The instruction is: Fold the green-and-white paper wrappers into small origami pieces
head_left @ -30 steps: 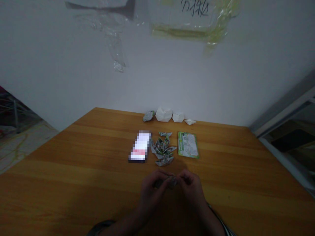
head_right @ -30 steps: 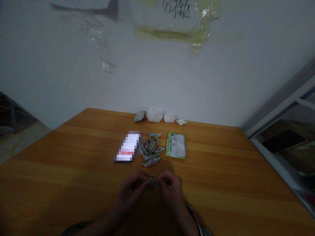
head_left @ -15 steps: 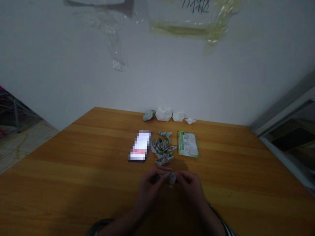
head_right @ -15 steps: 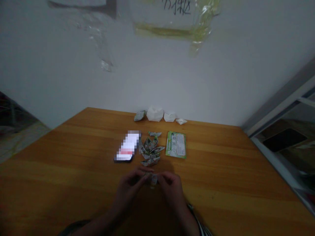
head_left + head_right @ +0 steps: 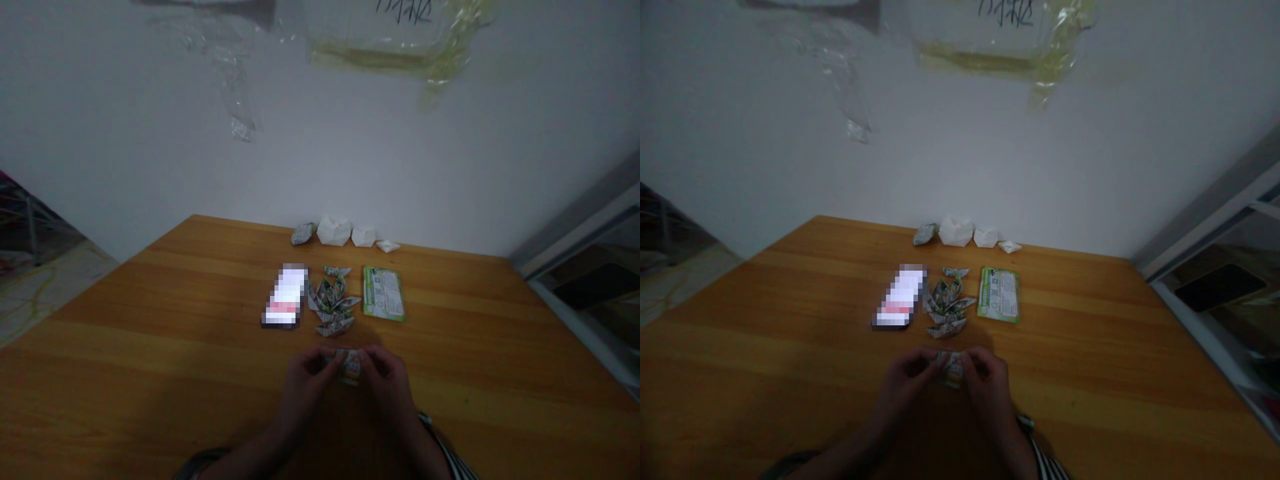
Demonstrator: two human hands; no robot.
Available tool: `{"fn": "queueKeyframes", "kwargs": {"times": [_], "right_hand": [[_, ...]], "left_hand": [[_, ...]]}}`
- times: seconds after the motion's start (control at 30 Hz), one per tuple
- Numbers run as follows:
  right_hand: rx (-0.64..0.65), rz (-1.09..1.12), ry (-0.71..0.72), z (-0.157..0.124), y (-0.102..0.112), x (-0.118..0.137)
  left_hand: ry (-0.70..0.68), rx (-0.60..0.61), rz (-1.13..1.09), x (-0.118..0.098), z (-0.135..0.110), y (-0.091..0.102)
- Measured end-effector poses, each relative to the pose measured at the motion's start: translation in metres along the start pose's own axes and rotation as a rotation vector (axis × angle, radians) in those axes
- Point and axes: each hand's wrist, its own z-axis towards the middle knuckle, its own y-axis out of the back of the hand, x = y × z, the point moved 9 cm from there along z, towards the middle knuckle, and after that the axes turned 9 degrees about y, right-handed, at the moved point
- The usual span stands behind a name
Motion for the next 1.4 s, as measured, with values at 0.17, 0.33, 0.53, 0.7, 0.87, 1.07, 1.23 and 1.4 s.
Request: {"fn": "queueKeyframes", "kwargs": {"times": [0.17,0.33,0.53,0.7,0.87,1.07,1.23,1.4], "right_hand": [[0.011,0.07,-0.05,0.001,-0.001,-0.003],[-0.032,0.111,-0.086,0.001,0.001,-0.004],[-0.038,0.025,-0.042,-0.001,0.001,-0.001],[-0.01,-0.167,0.055,0.0,0.003,0.007],[0.08,-0.221,0.11,0.0,-0.002,0.011],[0.089,-0.243,0.116,-0.001,-0.008,0.012],[0.121,-0.181,0.041,-0.004,-0.017,0.01],[0.06,-0.315,0.101,-0.004,-0.012,0.011]], "left_hand": [[-0.069,-0.008,0.053,-0.007,-0.001,-0.001],[-0.121,-0.011,0.099,-0.01,-0.002,-0.002],[0.014,-0.039,0.044,0.001,0.003,0.003],[-0.071,0.024,0.076,-0.007,0.009,0.002],[-0.124,0.104,0.402,-0.012,0.013,-0.003],[-0.244,0.074,0.674,-0.022,0.007,-0.005],[-0.318,0.031,0.71,-0.029,-0.004,-0.009],[-0.273,0.044,0.805,-0.025,-0.005,-0.013]]}}
